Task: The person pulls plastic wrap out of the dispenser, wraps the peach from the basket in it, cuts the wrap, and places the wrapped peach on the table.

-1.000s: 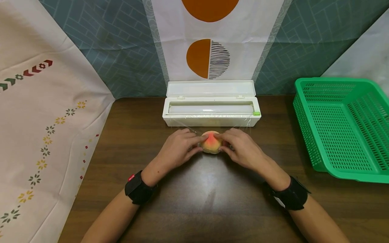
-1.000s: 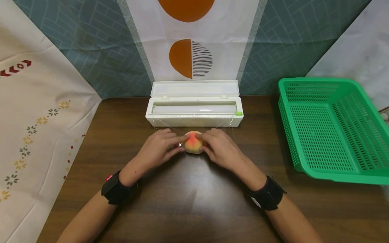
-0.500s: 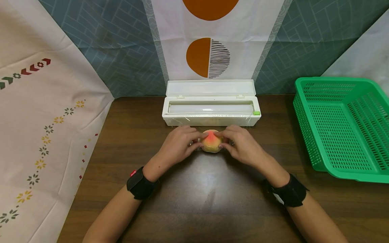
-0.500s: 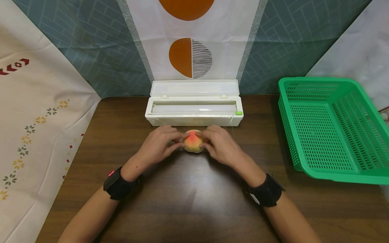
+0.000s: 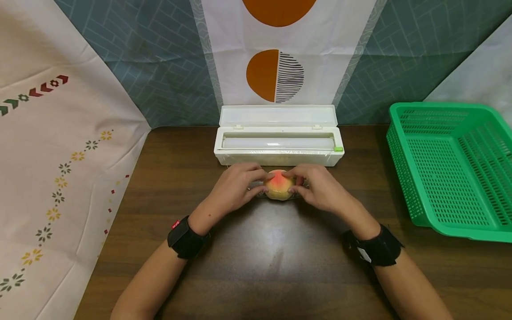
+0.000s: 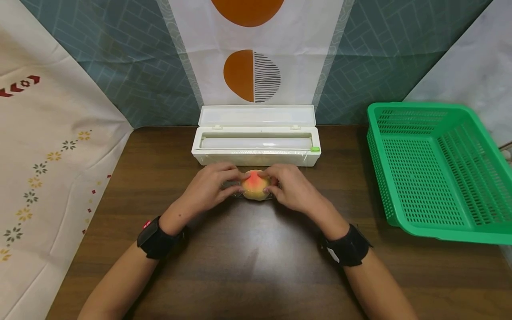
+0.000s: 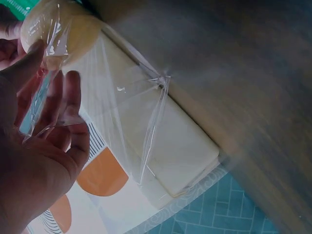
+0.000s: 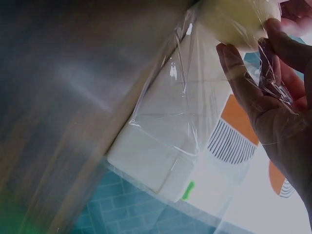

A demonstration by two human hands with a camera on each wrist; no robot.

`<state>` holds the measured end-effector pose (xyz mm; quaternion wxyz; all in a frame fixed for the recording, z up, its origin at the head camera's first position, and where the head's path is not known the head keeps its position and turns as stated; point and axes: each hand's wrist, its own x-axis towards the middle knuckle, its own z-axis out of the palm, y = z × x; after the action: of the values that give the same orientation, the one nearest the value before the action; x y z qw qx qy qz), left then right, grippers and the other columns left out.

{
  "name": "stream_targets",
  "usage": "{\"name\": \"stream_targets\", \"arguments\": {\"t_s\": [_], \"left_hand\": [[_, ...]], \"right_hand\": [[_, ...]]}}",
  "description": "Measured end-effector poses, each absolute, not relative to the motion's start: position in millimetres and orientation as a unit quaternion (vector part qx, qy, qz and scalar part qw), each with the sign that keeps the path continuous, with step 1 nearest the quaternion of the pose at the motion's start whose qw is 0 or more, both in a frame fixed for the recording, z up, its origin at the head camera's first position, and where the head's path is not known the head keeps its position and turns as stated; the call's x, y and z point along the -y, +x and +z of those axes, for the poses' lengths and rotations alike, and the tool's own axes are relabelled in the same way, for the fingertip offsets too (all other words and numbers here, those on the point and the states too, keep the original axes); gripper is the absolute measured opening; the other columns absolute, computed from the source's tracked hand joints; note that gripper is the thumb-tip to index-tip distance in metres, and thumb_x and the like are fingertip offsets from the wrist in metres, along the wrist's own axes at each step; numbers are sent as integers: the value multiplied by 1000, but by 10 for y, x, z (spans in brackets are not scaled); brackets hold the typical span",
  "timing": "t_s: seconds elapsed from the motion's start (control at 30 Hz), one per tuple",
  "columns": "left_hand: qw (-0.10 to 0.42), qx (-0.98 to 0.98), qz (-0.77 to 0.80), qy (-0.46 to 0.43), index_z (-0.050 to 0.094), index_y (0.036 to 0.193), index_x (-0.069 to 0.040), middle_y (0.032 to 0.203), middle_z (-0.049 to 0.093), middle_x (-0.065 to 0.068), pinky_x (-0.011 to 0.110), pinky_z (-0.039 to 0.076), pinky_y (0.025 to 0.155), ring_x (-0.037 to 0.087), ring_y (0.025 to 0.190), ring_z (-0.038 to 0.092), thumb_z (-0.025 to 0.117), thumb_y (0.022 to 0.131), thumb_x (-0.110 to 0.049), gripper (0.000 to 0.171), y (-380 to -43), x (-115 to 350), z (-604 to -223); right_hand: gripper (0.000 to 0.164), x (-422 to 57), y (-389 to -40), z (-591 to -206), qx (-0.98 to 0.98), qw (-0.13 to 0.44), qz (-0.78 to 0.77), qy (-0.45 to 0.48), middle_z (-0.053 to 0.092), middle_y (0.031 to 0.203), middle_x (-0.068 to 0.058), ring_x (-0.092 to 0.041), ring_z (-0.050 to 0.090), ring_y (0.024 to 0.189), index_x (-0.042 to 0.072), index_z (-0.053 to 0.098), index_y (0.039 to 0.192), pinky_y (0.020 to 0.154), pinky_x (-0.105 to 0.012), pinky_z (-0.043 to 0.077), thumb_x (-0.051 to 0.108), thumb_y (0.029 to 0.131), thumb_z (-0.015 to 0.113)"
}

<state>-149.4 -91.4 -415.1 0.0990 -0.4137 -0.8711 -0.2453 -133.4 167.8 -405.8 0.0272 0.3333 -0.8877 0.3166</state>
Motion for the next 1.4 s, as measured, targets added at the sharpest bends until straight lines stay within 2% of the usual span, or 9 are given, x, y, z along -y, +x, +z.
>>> {"name": "stream_targets", "arguments": {"t_s": [0.13,0.27,0.37,0.5,0.63,0.77,0.93,1.23,1.4], "left_hand": [[84,862,-256,-429,71,114,-17,119,59,-5,29,47,82,7,102,55,77,84,-24,31,-1510,898,-4136],[57,861,-257,-434,67,116,-17,126,58,-6,26,46,90,4,113,52,76,85,-20,32,-1520,889,-4114],[55,860,-255,-439,66,121,-18,125,59,-7,25,46,90,3,114,51,75,86,-20,36,-1530,879,-4102],[81,851,-254,-453,63,126,-20,122,60,-10,26,47,86,3,109,54,74,87,-20,41,-1546,857,-4104],[111,834,-256,-476,63,119,-21,122,58,-8,27,47,83,6,104,54,71,90,-19,31,-1560,844,-4129],[122,814,-256,-507,63,108,-22,128,57,0,31,46,85,13,105,55,66,93,-15,17,-1577,849,-4154],[129,809,-237,-522,66,108,-24,132,56,4,34,46,89,19,110,55,63,95,-13,18,-1581,869,-4174],[144,803,-237,-528,73,113,-21,133,58,2,34,47,93,14,117,53,72,88,-15,26,-1583,906,-4177],[152,795,-223,-544,73,109,-15,134,57,6,33,47,94,16,120,53,76,84,-23,26,-1569,899,-4172]], "right_hand": [[34,-1681,-1348,-4048,889,7,326,321,59,77,8,-7,52,68,8,70,114,56,-28,44,10,80,79],[36,-1677,-1365,-4029,889,-10,334,315,58,74,8,-8,51,66,8,69,116,55,-28,44,9,82,78],[35,-1680,-1382,-4010,889,-19,337,309,57,72,7,-9,51,63,8,70,116,53,-29,43,10,82,77],[34,-1697,-1415,-3996,888,-30,347,300,57,71,5,-10,51,61,8,70,116,52,-29,43,9,82,77],[32,-1703,-1444,-3993,887,-32,352,297,58,71,4,-10,51,62,8,69,115,52,-29,43,9,84,75],[31,-1701,-1472,-3995,885,-34,357,299,58,71,4,-11,50,62,8,69,116,53,-30,43,9,86,74],[30,-1711,-1500,-4006,883,-41,362,296,57,71,5,-13,50,64,8,70,116,56,-31,43,10,86,73],[32,-1745,-1530,-4042,874,-37,374,307,57,75,3,-14,51,67,11,70,119,57,-31,43,9,87,72],[33,-1751,-1539,-4054,868,-33,385,313,58,77,2,-12,51,67,10,69,120,56,-31,44,7,87,71]]}}
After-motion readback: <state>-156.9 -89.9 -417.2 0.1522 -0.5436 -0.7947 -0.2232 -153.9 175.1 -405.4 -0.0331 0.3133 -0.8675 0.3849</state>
